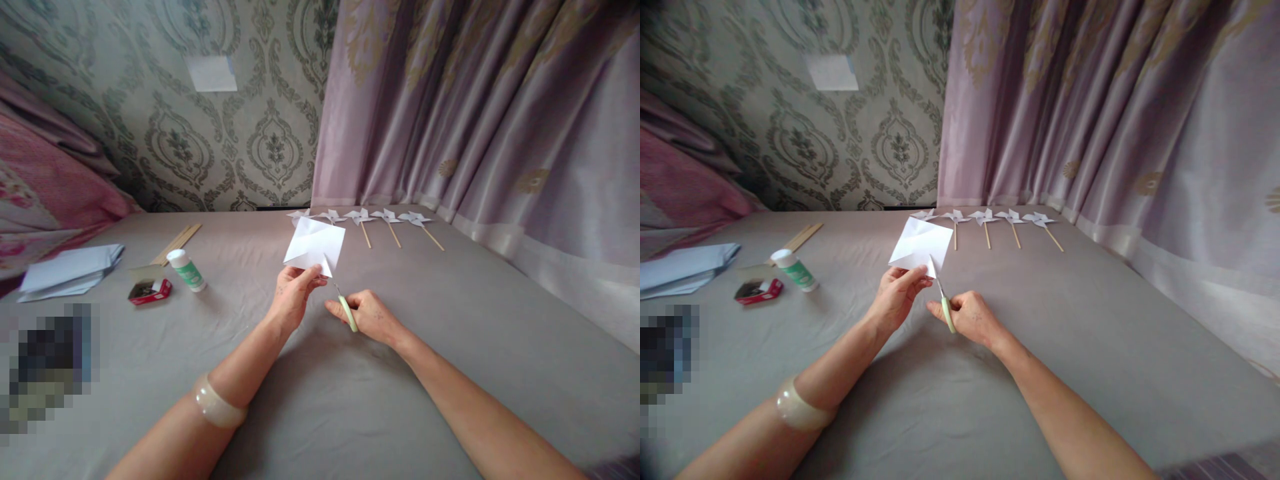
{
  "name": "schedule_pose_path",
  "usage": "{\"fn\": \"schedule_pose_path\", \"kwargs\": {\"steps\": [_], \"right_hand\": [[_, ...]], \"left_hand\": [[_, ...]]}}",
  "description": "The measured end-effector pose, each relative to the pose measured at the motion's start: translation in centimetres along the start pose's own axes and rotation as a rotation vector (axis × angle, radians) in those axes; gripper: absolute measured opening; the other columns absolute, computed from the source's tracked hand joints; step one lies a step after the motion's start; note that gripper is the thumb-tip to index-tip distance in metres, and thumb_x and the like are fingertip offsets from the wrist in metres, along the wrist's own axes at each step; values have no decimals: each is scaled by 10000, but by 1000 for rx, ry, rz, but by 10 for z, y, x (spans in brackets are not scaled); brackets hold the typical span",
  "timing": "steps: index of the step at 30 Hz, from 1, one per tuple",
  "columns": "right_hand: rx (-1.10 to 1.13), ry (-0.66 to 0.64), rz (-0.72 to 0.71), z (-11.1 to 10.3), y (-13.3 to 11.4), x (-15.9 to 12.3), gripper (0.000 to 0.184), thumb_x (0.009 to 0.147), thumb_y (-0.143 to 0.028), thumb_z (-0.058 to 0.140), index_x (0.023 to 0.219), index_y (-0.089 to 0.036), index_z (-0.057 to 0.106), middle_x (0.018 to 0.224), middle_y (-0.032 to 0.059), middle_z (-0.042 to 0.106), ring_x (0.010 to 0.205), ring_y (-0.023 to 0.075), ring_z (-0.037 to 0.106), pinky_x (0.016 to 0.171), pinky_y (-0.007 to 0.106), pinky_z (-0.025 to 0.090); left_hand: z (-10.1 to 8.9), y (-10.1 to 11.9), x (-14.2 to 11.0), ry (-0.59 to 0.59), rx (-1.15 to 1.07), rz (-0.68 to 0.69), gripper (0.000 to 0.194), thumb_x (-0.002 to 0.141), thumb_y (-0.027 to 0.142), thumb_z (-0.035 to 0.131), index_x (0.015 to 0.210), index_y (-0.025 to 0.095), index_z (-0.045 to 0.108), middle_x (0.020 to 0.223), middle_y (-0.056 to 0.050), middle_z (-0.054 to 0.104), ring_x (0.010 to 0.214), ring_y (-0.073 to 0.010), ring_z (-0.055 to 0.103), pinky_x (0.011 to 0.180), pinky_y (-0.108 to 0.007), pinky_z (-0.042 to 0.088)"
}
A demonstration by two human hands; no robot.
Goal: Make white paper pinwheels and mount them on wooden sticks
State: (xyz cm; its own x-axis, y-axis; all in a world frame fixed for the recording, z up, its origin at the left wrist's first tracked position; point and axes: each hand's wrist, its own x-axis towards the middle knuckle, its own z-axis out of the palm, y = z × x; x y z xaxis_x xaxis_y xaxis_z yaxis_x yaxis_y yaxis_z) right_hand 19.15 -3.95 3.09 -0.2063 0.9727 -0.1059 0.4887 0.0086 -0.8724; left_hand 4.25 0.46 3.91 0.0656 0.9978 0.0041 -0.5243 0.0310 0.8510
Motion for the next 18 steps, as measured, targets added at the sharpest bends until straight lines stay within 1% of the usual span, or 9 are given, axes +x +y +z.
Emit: {"fn": "schedule_pose_path", "kwargs": {"steps": [9, 14, 18], "right_hand": [[15, 3, -10, -1, -3, 0, 516, 693, -615, 573, 503, -191, 349, 521, -54, 269, 523, 74, 247, 496, 251, 191], [4, 16, -3, -2, -4, -1, 513, 693, -617, 569, 499, -187, 366, 510, -54, 261, 523, 76, 256, 489, 250, 198], [-4, 19, -1, -2, -4, -2, 515, 696, -604, 573, 492, -187, 351, 509, -52, 265, 517, 71, 252, 486, 248, 194]], "left_hand": [[-1, -5, -2, -47, 13, -7, 247, 585, 228, 781, 763, 101, 666, 667, -28, 663, 560, -99, 601, 562, -220, 485], [0, -5, -3, -39, 3, -6, 247, 585, 223, 783, 761, 98, 664, 669, -27, 659, 573, -100, 604, 560, -215, 481], [0, -5, -3, -38, -6, -7, 247, 587, 222, 783, 765, 99, 665, 670, -30, 657, 579, -103, 606, 562, -217, 481]]}}
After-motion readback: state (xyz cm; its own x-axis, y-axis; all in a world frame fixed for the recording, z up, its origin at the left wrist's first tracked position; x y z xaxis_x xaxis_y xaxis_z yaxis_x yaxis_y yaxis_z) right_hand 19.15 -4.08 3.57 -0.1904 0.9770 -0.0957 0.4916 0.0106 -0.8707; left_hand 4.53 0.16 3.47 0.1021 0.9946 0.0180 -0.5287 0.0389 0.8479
